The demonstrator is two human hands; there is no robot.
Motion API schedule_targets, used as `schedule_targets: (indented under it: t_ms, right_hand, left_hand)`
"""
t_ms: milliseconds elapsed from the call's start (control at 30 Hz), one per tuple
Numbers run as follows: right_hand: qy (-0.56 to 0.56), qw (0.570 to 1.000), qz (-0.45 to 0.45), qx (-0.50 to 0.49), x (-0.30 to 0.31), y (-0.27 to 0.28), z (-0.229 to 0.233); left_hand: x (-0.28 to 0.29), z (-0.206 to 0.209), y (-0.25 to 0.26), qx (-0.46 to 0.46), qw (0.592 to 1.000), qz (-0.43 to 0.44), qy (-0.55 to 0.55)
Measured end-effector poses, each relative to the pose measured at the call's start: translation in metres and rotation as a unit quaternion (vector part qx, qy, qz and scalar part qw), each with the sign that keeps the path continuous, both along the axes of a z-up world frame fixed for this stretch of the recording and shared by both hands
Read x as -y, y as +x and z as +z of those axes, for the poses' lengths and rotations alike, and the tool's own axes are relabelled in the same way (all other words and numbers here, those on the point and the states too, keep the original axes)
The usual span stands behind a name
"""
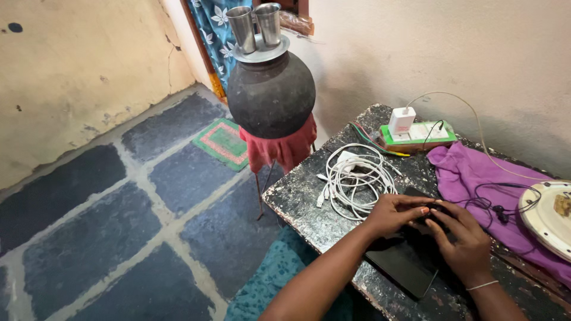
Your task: The person holds a small black electronic device and repeatedly opens and closes its casing while seated at a cluttered table. They manipulate the device with both hands, occasionally adjusting its position, but do not connect it to any other component or power source.
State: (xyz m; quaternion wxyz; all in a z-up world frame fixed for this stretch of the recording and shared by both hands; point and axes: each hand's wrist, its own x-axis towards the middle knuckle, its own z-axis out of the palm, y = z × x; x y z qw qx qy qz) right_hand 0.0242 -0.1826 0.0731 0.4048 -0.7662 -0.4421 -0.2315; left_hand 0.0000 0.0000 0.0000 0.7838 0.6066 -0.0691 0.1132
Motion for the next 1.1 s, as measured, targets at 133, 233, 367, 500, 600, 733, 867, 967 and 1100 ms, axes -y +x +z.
schedule_targets:
  t_ms: [133, 233, 367, 500, 600, 733, 867, 967, 1100]
  right_hand:
    - [0.018, 0.999, 0.01, -0.028, 0.0, 0.003, -0.002]
    - [0.021, 1.0, 0.009, -0.02, -0.001, 0.004, -0.003]
    - [0.03, 0.999, 0.008, -0.013, -0.001, 0.003, 0.0]
    - [0.023, 0.999, 0.003, -0.022, -0.001, 0.001, 0.003]
    - [0.024, 0.999, -0.005, -0.024, -0.001, 0.001, 0.001]
    - [0.049, 0.999, -0.015, -0.017, -0.001, 0.008, -0.003]
    - [0.079, 0.994, -0.072, -0.014, 0.003, 0.026, -0.01]
    - [0.121, 0.987, -0.09, -0.049, 0.011, 0.041, -0.016]
    - [0.177, 0.964, -0.117, -0.158, 0.014, 0.061, -0.022]
  left_hand:
    - [0.002, 0.007, -0.005, -0.002, 1.0, 0.003, -0.006]
    - [0.003, 0.01, -0.007, 0.005, 1.0, 0.012, 0.013]
    - [0.003, 0.012, -0.008, 0.006, 0.999, 0.014, 0.035]
    - [0.003, 0.013, -0.007, -0.003, 0.999, 0.009, 0.043]
    - [0.004, 0.013, -0.008, 0.012, 0.999, 0.013, 0.027]
    - [0.007, 0.025, 0.002, 0.013, 0.996, 0.033, 0.076]
    - [0.001, 0.052, 0.052, 0.014, 0.954, 0.025, 0.298]
    - [0.008, 0.06, 0.082, -0.004, 0.964, -0.039, 0.264]
    - [0.024, 0.044, 0.098, -0.068, 0.98, -0.098, 0.16]
